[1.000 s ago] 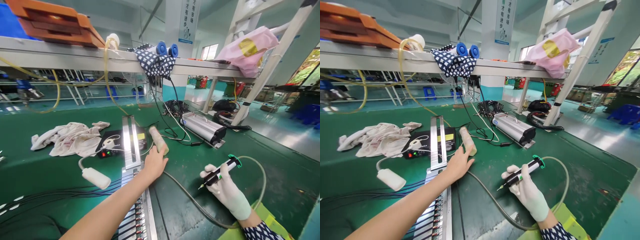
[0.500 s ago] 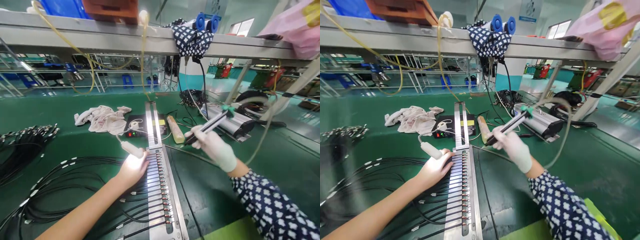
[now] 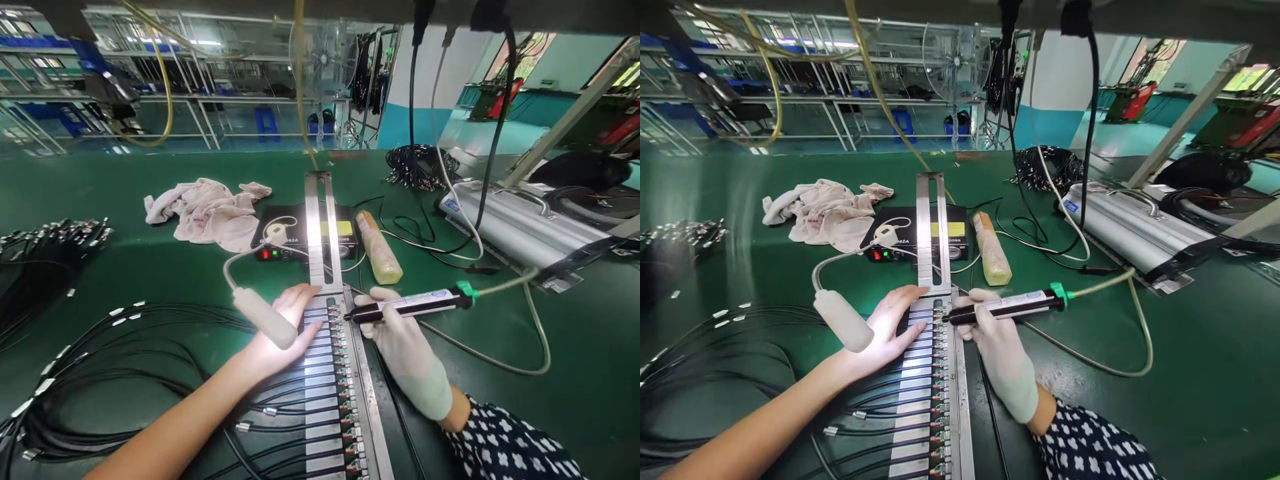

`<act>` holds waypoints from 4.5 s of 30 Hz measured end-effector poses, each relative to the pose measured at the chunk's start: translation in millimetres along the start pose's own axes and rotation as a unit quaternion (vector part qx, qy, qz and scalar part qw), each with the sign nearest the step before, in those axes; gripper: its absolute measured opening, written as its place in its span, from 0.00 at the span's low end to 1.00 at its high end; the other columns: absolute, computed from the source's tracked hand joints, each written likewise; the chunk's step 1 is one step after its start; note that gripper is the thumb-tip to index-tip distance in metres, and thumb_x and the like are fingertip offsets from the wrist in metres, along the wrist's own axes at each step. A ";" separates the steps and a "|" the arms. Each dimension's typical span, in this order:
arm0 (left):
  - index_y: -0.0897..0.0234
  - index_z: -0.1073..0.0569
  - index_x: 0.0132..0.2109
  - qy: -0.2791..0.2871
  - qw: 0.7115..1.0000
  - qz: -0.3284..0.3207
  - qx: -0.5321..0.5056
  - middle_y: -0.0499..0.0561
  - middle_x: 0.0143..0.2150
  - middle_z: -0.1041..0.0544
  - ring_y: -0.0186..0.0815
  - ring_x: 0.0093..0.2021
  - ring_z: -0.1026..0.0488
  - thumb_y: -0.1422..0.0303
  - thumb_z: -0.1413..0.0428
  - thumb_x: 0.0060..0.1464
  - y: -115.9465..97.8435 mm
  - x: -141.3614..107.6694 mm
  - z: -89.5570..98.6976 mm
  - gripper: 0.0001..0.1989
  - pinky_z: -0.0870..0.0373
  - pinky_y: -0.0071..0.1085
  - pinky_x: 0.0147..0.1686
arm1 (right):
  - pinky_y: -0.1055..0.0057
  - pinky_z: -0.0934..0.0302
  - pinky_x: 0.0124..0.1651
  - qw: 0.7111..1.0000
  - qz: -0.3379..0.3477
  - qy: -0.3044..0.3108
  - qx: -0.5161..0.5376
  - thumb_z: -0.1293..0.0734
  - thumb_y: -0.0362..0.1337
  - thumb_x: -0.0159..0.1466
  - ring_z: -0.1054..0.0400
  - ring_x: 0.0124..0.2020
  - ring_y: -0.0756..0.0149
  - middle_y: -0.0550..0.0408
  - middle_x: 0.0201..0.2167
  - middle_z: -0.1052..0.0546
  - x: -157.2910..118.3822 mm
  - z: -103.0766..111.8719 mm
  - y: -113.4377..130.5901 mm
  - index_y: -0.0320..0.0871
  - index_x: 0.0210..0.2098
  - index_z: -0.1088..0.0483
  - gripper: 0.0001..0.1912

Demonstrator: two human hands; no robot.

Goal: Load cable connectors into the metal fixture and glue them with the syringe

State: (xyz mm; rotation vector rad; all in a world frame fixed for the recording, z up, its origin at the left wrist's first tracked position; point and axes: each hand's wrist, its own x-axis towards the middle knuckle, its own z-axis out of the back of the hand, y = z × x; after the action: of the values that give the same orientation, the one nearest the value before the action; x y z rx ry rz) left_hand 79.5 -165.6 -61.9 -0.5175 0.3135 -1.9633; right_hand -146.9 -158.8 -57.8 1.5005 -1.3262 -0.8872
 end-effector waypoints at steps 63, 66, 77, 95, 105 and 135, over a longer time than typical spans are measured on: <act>0.69 0.47 0.68 0.039 0.954 -0.101 0.279 0.56 0.69 0.49 0.45 0.68 0.53 0.42 0.53 0.52 -31.2 -51.6 -3.6 0.45 0.52 0.45 0.61 | 0.70 0.31 0.48 0.883 0.243 0.153 -0.371 0.32 0.27 0.54 0.29 0.45 0.67 0.53 0.48 0.26 6.1 17.7 15.7 0.43 0.43 0.34 0.17; 0.67 0.50 0.68 0.062 0.958 -0.067 0.270 0.54 0.69 0.50 0.46 0.68 0.52 0.42 0.52 0.52 -32.9 -52.9 -2.6 0.46 0.51 0.44 0.62 | 0.71 0.31 0.48 0.885 0.243 0.153 -0.367 0.33 0.27 0.54 0.29 0.45 0.68 0.53 0.47 0.26 6.8 17.1 16.3 0.42 0.42 0.33 0.16; 0.68 0.52 0.69 0.056 0.958 -0.079 0.270 0.55 0.69 0.51 0.44 0.69 0.55 0.42 0.55 0.55 -31.3 -52.6 -1.9 0.45 0.55 0.43 0.63 | 0.68 0.30 0.48 0.892 0.239 0.138 -0.357 0.32 0.27 0.53 0.28 0.45 0.66 0.53 0.47 0.26 6.7 16.5 13.9 0.43 0.42 0.33 0.17; 0.71 0.42 0.66 0.081 0.955 -0.084 0.273 0.56 0.70 0.54 0.44 0.69 0.59 0.42 0.47 0.49 -33.4 -51.7 0.6 0.46 0.56 0.43 0.62 | 0.70 0.31 0.49 0.891 0.249 0.155 -0.347 0.34 0.24 0.53 0.29 0.45 0.67 0.50 0.46 0.26 10.8 15.9 17.1 0.39 0.41 0.33 0.16; 0.72 0.48 0.68 0.081 0.956 -0.094 0.267 0.60 0.70 0.55 0.46 0.70 0.60 0.43 0.48 0.51 -33.0 -51.5 1.6 0.48 0.58 0.44 0.62 | 0.73 0.31 0.48 0.890 0.265 0.141 -0.343 0.34 0.23 0.52 0.28 0.44 0.69 0.49 0.44 0.25 11.3 11.9 19.7 0.37 0.39 0.32 0.14; 0.69 0.40 0.65 0.081 0.949 -0.090 0.291 0.56 0.70 0.54 0.48 0.68 0.56 0.45 0.44 0.47 -31.5 -56.6 1.8 0.45 0.56 0.45 0.61 | 0.68 0.32 0.50 0.903 0.236 0.151 -0.327 0.33 0.27 0.56 0.29 0.47 0.66 0.49 0.46 0.26 13.1 14.2 19.7 0.39 0.42 0.32 0.13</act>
State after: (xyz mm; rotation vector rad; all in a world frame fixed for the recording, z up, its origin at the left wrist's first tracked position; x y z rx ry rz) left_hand 76.5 -101.0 -58.9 0.0008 -0.2236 -2.1524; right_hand -164.4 -174.2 -43.0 0.7075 -0.9577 -0.6494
